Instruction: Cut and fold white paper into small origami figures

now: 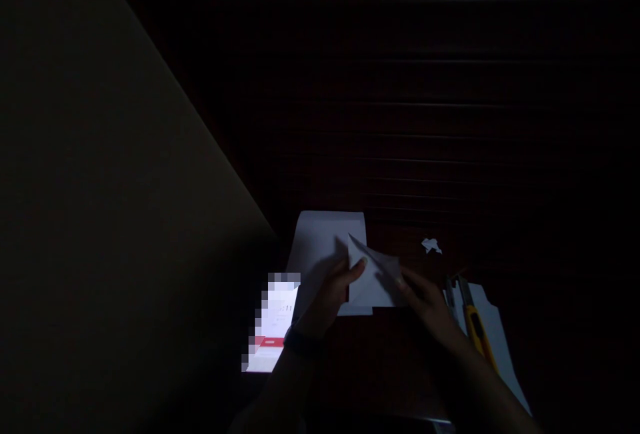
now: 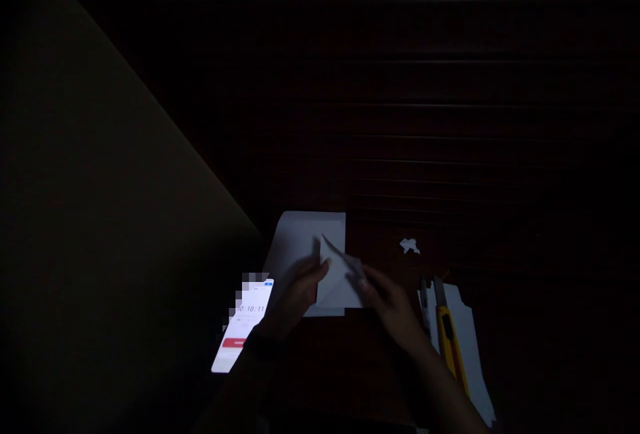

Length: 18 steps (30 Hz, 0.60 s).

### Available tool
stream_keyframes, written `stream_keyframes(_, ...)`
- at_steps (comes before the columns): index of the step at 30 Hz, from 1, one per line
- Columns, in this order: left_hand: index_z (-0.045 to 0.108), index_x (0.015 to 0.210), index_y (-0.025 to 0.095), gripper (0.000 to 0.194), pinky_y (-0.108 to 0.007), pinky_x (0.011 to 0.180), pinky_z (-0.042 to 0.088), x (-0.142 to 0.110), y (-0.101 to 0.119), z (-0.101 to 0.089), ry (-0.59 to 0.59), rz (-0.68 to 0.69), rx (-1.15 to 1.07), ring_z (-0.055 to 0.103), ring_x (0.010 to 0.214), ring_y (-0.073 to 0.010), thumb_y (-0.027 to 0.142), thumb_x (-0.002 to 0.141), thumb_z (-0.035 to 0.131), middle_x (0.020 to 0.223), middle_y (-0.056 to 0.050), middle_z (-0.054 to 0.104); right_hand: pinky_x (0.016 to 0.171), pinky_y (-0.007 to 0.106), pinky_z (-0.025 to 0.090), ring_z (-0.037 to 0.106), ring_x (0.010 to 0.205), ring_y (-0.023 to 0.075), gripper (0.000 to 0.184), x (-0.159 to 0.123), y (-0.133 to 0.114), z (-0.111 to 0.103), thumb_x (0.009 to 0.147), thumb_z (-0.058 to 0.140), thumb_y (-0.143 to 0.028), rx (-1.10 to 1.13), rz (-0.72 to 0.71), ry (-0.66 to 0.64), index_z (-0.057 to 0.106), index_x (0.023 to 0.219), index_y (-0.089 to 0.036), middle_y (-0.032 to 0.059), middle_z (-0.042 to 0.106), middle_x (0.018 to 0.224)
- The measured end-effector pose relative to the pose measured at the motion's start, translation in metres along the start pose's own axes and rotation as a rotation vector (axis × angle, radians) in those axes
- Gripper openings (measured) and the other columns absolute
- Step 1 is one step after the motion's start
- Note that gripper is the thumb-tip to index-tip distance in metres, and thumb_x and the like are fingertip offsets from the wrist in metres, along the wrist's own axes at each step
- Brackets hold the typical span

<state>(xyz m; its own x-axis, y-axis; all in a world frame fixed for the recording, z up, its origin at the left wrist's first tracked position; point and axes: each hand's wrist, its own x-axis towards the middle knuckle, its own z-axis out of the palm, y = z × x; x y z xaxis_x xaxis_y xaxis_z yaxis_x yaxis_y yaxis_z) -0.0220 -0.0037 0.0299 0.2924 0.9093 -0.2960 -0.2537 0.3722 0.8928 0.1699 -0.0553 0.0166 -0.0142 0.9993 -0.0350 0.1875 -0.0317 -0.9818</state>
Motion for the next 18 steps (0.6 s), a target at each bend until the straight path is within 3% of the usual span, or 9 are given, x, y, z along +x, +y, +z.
stream_keyframes(4,0.063,0.099,0.016,0.034,-0.033,0.074,0.048,-0.007,0.0,-0.003,-0.148,0.017,0.087,0.063,0.086,-0.0236,0.03,0.069,0.07,0.096,-0.007,0.067,0.093,0.042,0.041,0.049,0.116,0.0286,0.043,0.002,0.008,-0.007,0.084,0.048,-0.051,0.122,0.182,0.131,0.061,0.114,-0.023,0.0059,0.059,0.121)
stream_keyframes(7,0.062,0.104,0.015,0.034,-0.036,0.078,0.047,-0.006,0.0,-0.005,-0.199,0.031,0.086,0.062,0.09,-0.0246,0.027,0.072,0.067,0.102,-0.009,0.066,0.096,0.042,0.04,0.048,0.118,0.0279,0.043,0.004,0.01,-0.012,0.079,0.054,-0.052,0.194,0.285,0.279,0.062,0.111,-0.025,0.0049,0.058,0.123)
stream_keyframes(9,0.062,0.105,0.015,0.034,-0.037,0.079,0.047,-0.006,0.0,-0.006,-0.224,0.023,0.094,0.062,0.092,-0.0255,0.027,0.073,0.066,0.102,-0.009,0.066,0.095,0.041,0.041,0.05,0.115,0.028,0.042,0.005,0.009,-0.014,0.077,0.058,-0.051,0.26,0.315,0.309,0.063,0.11,-0.024,0.006,0.06,0.12)
stream_keyframes(13,0.063,0.102,0.014,0.032,-0.038,0.077,0.048,-0.007,-0.001,-0.006,-0.248,-0.011,0.14,0.063,0.089,-0.0261,0.029,0.073,0.066,0.101,-0.01,0.067,0.082,0.043,0.049,0.061,0.099,0.0304,0.047,0.004,0.004,-0.013,0.076,0.063,-0.044,0.434,0.318,0.106,0.059,0.115,-0.019,0.0113,0.066,0.108)
stream_keyframes(18,0.063,0.103,0.014,0.036,-0.035,0.072,0.05,-0.009,-0.002,-0.003,-0.272,-0.05,0.192,0.064,0.085,-0.0251,0.034,0.074,0.065,0.1,-0.011,0.067,0.074,0.04,0.052,0.065,0.084,0.0284,0.046,0.001,0.001,-0.015,0.064,0.076,-0.033,0.355,0.295,-0.065,0.063,0.104,-0.014,0.0115,0.069,0.099)
